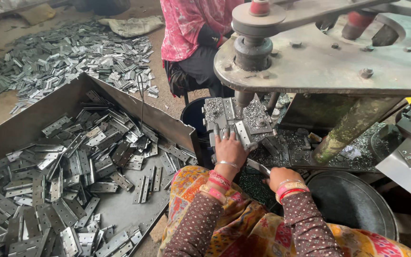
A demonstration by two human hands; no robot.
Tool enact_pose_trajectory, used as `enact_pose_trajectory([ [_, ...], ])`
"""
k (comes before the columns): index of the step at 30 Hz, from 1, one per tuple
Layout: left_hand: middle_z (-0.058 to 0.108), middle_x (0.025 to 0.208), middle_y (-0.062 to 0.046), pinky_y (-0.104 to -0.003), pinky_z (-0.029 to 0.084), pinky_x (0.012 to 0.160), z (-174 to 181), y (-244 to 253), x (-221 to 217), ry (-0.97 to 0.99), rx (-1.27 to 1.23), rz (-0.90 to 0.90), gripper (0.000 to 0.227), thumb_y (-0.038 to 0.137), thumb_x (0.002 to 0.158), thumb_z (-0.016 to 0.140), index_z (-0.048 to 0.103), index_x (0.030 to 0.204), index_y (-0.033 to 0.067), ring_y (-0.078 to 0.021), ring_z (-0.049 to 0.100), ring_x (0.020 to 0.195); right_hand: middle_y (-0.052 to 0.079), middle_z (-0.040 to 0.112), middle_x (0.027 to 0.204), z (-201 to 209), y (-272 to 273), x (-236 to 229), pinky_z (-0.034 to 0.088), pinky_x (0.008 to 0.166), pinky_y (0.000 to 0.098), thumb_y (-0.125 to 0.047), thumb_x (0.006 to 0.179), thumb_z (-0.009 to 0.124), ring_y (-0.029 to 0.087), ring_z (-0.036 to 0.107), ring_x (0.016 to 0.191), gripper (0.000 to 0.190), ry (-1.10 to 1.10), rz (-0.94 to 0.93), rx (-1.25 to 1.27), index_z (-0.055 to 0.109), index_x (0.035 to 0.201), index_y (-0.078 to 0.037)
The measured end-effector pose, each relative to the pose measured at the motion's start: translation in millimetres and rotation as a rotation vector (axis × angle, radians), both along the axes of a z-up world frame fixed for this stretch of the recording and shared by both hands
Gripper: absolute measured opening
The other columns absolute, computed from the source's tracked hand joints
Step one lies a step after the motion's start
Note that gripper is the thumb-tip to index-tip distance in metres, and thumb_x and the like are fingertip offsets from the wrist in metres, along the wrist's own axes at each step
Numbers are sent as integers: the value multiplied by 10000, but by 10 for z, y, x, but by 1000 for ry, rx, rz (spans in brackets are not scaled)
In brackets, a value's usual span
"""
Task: The person sits on the floor and repeatedly picks up small metal plates from a bin, places them into a press machine, and operates the lever to process them. The processed plates are then dropped back into the bin.
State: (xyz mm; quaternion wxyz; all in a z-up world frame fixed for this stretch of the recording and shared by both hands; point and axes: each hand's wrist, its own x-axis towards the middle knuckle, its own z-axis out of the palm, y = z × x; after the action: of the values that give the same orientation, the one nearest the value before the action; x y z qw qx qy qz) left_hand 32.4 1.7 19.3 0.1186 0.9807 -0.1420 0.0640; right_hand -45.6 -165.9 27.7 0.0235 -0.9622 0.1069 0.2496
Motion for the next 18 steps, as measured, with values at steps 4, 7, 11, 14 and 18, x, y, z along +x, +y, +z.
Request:
enact_pose_trajectory([
  [4,635,1343,-129,-580,265,1174,-30,-48,11,-38,-78,13,593,585,842,701,787,1057,39,-324,491,1367,155,736,1200,-51,-23,-24,565,983,455,-404,974,653,351,713,1131,375,-19,15,-8,744,1184,-108],
  [7,629,1346,-137,-583,259,1175,10,-45,52,-29,-73,14,580,584,845,714,793,1031,40,-327,478,1375,155,733,1199,-63,-25,18,568,977,460,-410,969,659,351,711,1133,375,-13,-1,-1,741,1181,-112],
  [11,619,1384,-124,-589,251,1184,49,-36,72,-16,-42,13,543,552,803,739,799,1033,64,-311,494,1371,155,742,1183,-80,-25,-5,574,966,462,-448,959,666,353,719,1119,393,-50,23,-28,750,1163,-123],
  [14,623,1388,-118,-582,240,1216,51,-37,60,82,-60,-7,490,532,845,716,809,1013,81,-306,491,1398,154,740,1175,-51,-15,-60,573,956,464,-457,948,680,356,719,1106,403,-71,19,-26,748,1160,-121],
  [18,602,1375,-168,-592,213,1176,-30,-71,123,-74,1,9,475,484,875,668,790,1031,52,-351,491,1347,145,745,1152,-21,12,-27,576,948,460,-475,936,688,350,722,1090,416,-86,12,-12,751,1140,-118],
])
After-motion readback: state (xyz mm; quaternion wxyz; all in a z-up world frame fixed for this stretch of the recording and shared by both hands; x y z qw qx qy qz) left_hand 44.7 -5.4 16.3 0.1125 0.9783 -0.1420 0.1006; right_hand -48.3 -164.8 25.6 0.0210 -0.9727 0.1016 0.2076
